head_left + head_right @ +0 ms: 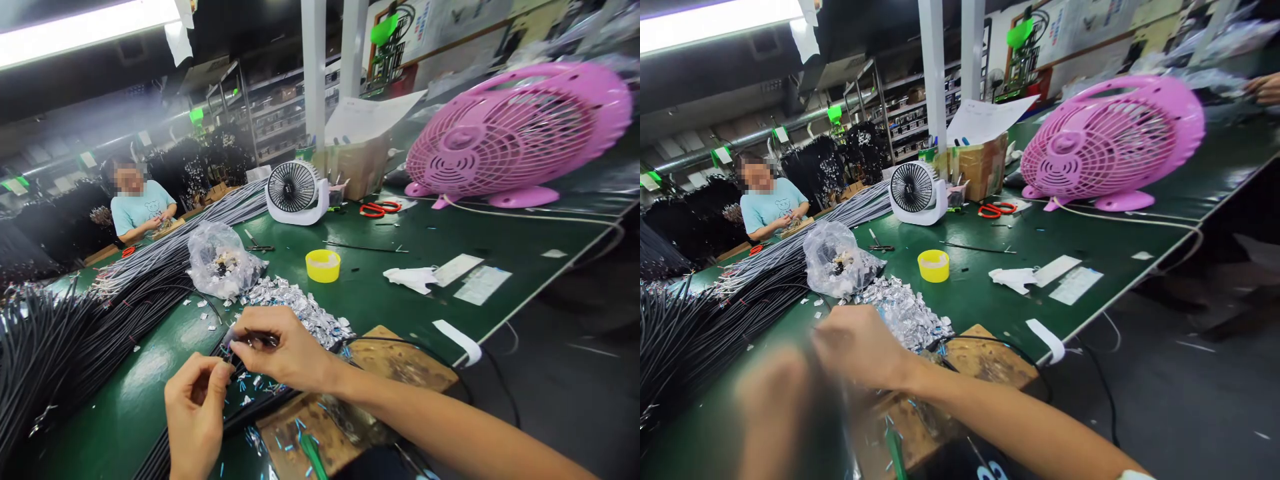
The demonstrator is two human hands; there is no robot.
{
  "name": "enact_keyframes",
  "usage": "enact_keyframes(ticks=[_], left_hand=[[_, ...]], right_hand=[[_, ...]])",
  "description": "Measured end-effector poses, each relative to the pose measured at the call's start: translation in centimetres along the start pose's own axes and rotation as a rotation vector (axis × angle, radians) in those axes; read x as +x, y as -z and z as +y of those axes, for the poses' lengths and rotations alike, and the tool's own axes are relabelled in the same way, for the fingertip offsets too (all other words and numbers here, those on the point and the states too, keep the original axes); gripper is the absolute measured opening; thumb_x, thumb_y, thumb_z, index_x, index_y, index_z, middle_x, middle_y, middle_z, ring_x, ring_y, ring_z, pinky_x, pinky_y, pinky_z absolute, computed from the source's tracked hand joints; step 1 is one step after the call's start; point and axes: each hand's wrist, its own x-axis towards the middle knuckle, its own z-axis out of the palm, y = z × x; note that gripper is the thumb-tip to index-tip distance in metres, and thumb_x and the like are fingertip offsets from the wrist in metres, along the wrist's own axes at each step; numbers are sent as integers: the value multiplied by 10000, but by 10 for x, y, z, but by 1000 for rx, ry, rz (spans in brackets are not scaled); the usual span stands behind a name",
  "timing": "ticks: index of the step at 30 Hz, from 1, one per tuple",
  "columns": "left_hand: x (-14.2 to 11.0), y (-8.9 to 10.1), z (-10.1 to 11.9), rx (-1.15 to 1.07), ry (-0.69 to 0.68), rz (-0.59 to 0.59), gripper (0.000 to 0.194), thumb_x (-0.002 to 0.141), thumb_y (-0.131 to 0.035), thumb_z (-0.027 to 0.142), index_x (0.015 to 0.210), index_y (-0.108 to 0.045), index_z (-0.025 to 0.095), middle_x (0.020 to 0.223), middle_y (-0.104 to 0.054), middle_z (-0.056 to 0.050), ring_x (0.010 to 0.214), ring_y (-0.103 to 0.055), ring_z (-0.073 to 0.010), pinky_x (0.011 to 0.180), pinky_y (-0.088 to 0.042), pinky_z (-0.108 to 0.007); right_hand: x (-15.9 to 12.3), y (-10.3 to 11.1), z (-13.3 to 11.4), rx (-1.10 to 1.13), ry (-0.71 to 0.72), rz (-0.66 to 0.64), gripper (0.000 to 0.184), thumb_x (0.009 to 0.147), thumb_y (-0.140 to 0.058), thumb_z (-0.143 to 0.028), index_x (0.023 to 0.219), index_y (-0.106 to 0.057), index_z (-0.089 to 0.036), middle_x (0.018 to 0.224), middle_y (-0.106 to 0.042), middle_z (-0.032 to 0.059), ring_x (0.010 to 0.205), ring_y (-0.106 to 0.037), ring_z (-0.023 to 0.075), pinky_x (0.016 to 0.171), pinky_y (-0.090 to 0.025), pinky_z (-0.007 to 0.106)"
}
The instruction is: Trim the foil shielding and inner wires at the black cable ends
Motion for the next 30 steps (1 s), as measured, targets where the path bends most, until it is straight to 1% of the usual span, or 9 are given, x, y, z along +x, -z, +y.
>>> enact_keyframes(ticks=[4, 7, 12, 15, 18, 20, 24, 27, 30], left_hand=[[-3, -3, 0, 12, 11, 11, 256, 754, -600, 355, 580, -597, 167, 539, -501, 2, 503, -459, -114, 456, -374, -211], [-4, -5, -3, -13, 49, -9, 291, 760, -595, 384, 571, -576, 164, 510, -469, 13, 460, -420, -96, 423, -343, -206], [-3, -6, -9, -82, 161, -46, 405, 808, -497, 518, 628, -563, 161, 436, -380, 42, 354, -332, -66, 338, -248, -196], [-1, -5, -11, -108, 195, -43, 440, 788, -498, 570, 629, -548, 163, 459, -410, 39, 336, -331, -55, 322, -237, -190], [0, -4, -13, -118, 194, -25, 446, 781, -499, 585, 622, -529, 169, 432, -381, 52, 321, -319, -53, 315, -224, -187], [-1, -3, -13, -112, 176, -12, 433, 789, -500, 570, 629, -536, 169, 415, -360, 56, 325, -316, -59, 318, -224, -191], [-3, -3, -11, -76, 108, 14, 369, 804, -529, 481, 624, -567, 162, 466, -412, 35, 386, -368, -76, 361, -288, -206], [-3, -3, -7, -48, 54, 37, 331, 797, -552, 432, 597, -562, 168, 495, -431, 31, 414, -396, -87, 384, -329, -213], [-3, -4, -3, -20, 8, 57, 287, 779, -581, 383, 581, -558, 176, 499, -431, 36, 431, -405, -93, 400, -348, -214]], right_hand=[[1, -1, -1, -26, -58, 17, 101, 656, -514, -80, 587, -569, -128, 537, -462, -34, 467, -368, 62, 416, -279, 164], [-1, -2, 0, -57, -40, 38, 101, 637, -510, -76, 561, -543, -133, 532, -457, -32, 458, -361, 61, 400, -268, 160], [-9, -3, 8, -193, 233, 108, 190, 765, -514, -128, 581, -549, -159, 551, -525, 8, 492, -448, 103, 454, -364, 209], [-13, -2, 12, -220, 378, 4, 208, 846, -471, -134, 671, -582, -158, 580, -562, 27, 506, -478, 114, 466, -391, 220], [-14, -2, 11, -165, 411, -115, 190, 870, -461, -155, 758, -616, -153, 611, -579, 25, 511, -489, 107, 456, -389, 211], [-12, -3, 9, -137, 351, -44, 163, 848, -495, -166, 747, -622, -154, 618, -575, 20, 521, -487, 105, 466, -387, 212], [-6, -2, 4, -61, 87, 136, 157, 773, -581, -195, 627, -598, -138, 550, -503, -15, 491, -425, 87, 449, -332, 204], [-3, -1, 2, -14, -73, 70, 218, 738, -571, -179, 527, -539, -136, 484, -409, -46, 456, -357, 68, 422, -278, 191], [-2, 0, 2, 26, -135, -27, 219, 727, -562, -177, 516, -526, -132, 477, -372, -51, 451, -326, 61, 410, -247, 189]])
